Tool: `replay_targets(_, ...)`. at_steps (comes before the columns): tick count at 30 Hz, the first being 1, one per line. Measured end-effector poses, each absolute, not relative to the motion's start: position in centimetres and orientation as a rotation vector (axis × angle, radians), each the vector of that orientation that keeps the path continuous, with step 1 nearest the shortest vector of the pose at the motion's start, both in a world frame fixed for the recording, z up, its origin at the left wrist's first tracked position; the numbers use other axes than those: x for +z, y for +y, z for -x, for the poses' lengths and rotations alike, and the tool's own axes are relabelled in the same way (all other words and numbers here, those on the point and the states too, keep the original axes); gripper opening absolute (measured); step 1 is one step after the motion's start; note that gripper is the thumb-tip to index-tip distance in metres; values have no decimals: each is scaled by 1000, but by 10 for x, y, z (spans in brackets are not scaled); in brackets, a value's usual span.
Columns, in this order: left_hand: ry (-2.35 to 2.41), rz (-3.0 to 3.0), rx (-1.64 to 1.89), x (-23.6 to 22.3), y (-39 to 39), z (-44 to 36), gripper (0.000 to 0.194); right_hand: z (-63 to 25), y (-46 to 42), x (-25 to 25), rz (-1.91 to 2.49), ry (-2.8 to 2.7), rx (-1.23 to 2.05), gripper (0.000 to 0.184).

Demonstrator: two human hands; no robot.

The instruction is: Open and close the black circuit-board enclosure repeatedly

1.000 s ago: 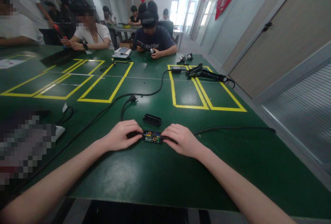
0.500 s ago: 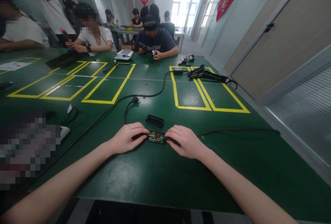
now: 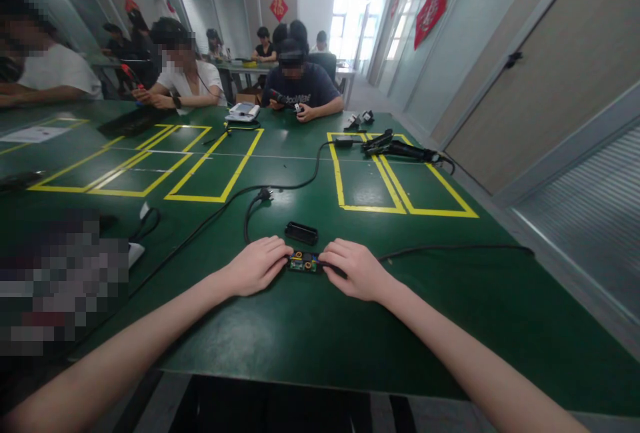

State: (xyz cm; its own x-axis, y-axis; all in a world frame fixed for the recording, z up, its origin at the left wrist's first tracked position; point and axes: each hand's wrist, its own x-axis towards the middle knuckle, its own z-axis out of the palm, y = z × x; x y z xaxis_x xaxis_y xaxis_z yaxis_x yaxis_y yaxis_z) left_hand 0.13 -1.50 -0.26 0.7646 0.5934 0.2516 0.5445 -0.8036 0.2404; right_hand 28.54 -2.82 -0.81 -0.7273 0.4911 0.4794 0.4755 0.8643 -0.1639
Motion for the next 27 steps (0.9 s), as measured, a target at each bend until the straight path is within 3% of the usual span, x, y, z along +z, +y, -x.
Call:
replay_targets(7,992,-2732,400,-3,-14,-6,19,-286,-26,-14,757,-2502,68,18)
replay_targets(27,981,-2570,671,1,-10,-4,6,-285,-30,-11,853,-2498,203,19)
